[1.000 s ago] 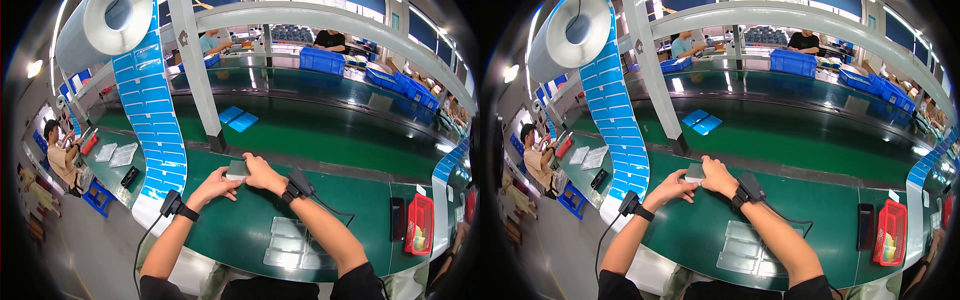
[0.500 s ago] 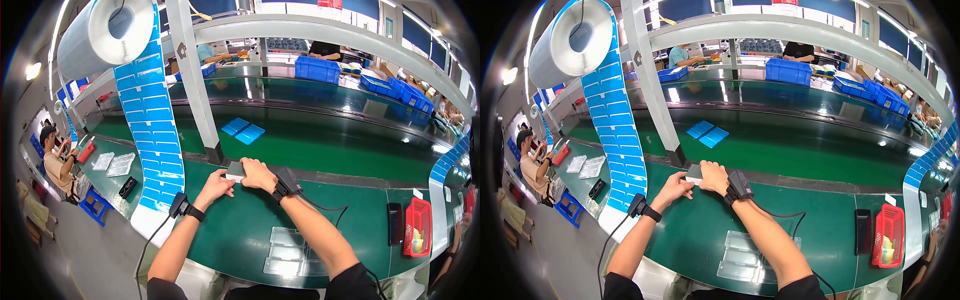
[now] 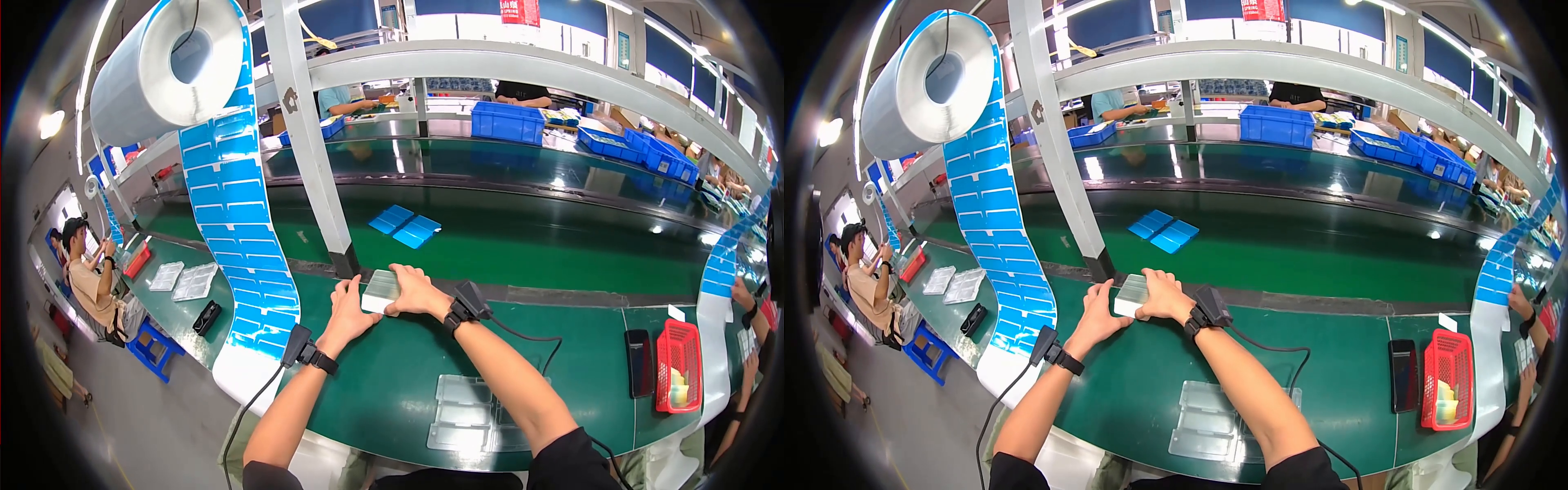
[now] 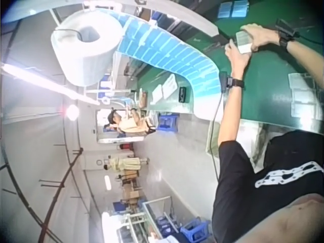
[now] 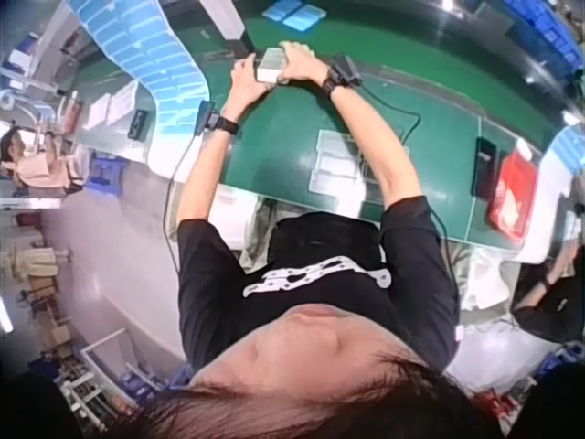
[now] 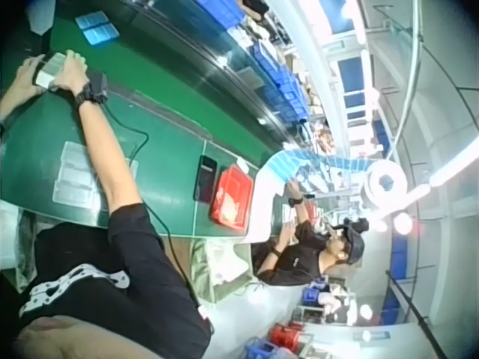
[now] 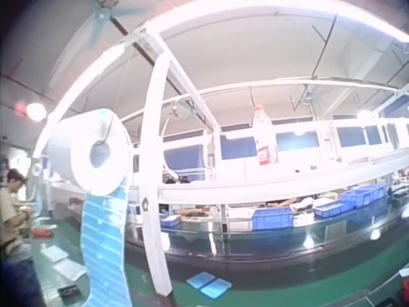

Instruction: Manually assemble plastic components and apply adhesive strips or labels at a factory workbench.

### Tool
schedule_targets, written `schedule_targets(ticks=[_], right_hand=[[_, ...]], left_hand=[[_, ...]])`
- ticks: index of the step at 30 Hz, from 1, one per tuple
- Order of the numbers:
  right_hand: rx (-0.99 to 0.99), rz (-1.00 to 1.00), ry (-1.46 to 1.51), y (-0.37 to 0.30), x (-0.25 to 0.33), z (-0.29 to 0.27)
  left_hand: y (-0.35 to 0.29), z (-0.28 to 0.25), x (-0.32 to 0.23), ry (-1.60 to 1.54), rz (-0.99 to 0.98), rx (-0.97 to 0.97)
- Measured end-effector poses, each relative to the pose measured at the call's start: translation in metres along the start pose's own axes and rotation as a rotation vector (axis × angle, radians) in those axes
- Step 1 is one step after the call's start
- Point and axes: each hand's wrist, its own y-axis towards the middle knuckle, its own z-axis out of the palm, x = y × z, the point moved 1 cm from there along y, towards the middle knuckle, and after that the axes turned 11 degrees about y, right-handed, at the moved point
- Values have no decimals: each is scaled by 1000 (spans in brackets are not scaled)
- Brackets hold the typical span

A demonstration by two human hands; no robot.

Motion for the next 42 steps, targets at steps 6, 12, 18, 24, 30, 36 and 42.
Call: schedule_targets(ticks=[6,12,18,24,30,36,42], right_hand=[[21,-26,24,-1,1,-2],[52,-54,193,0,-7,-15],[30,-19,226,-1,-9,-19],[-23,-47,238,-13,-5,-29],[-24,-77,204,-76,2,-86],[-76,-76,-188,-237,39,-177],[-343,314,-252,-401,60,-296]], left_hand=[[-5,-9,-1,-103,-17,135],[-5,-8,12,-185,7,131],[-1,-7,0,-160,-46,157],[-7,-5,4,-202,-55,149],[-20,-7,-17,-115,-41,98],[-65,-6,-19,-55,223,-90],[-173,-56,-46,-49,-31,251]])
